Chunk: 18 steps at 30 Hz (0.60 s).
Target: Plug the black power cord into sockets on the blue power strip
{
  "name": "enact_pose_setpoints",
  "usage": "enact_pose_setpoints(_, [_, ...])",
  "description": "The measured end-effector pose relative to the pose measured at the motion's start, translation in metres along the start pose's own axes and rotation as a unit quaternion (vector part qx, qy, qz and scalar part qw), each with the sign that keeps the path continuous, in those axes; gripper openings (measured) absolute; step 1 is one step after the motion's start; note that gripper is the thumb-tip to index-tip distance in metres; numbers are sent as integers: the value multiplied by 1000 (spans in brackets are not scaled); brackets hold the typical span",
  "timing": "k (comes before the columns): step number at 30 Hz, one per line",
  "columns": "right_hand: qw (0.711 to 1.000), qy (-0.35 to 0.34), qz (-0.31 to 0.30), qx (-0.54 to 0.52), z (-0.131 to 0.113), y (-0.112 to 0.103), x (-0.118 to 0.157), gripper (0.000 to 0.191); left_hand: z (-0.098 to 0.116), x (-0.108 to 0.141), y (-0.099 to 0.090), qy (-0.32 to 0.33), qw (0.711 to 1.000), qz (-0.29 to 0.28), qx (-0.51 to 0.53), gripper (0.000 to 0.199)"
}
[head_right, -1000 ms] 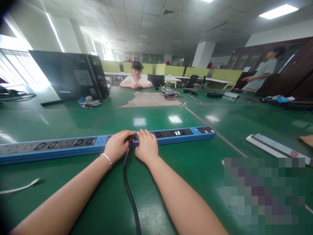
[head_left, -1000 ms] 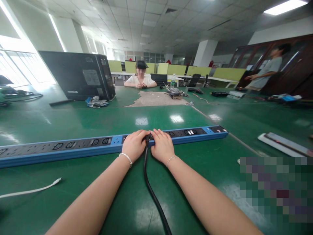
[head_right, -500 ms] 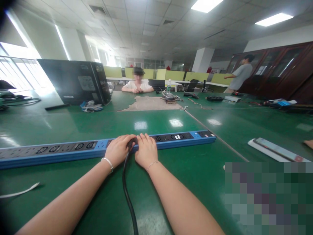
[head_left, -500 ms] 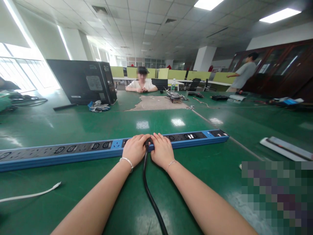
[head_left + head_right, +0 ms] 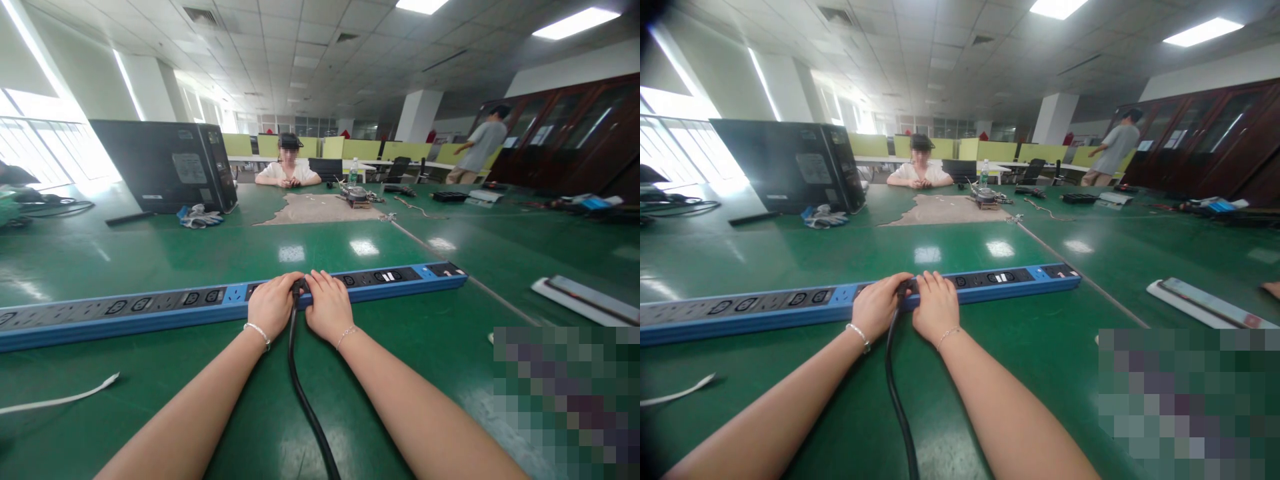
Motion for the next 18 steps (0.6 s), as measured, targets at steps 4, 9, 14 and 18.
enact_pose_setpoints(4, [1000, -1, 1, 2, 1, 1, 0, 59, -7, -4, -3, -83, 993, 50, 73, 31])
enact_pose_setpoints(9, [1000, -2, -1, 5, 1, 1, 0, 58, -17, -12, -8, -155, 959, 129, 199, 34])
enact_pose_setpoints(14, [1000, -7, -4, 3, 2, 1, 0, 59, -38, -19, -32, -158, 956, 172, 176, 40])
enact_pose_setpoints(18, [1000, -7, -3, 4, 2, 1, 0, 58, -75, -24, -64, -177, 969, 123, 121, 47])
Point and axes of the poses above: each hand's wrist, its own x-axis away from the middle knuckle, its own y-axis out of the palm, z = x × y, the point moved 4 cm from there along -x, towards the middle knuckle, and after that the axes turned 15 degrees about z, right-handed, at the moved point
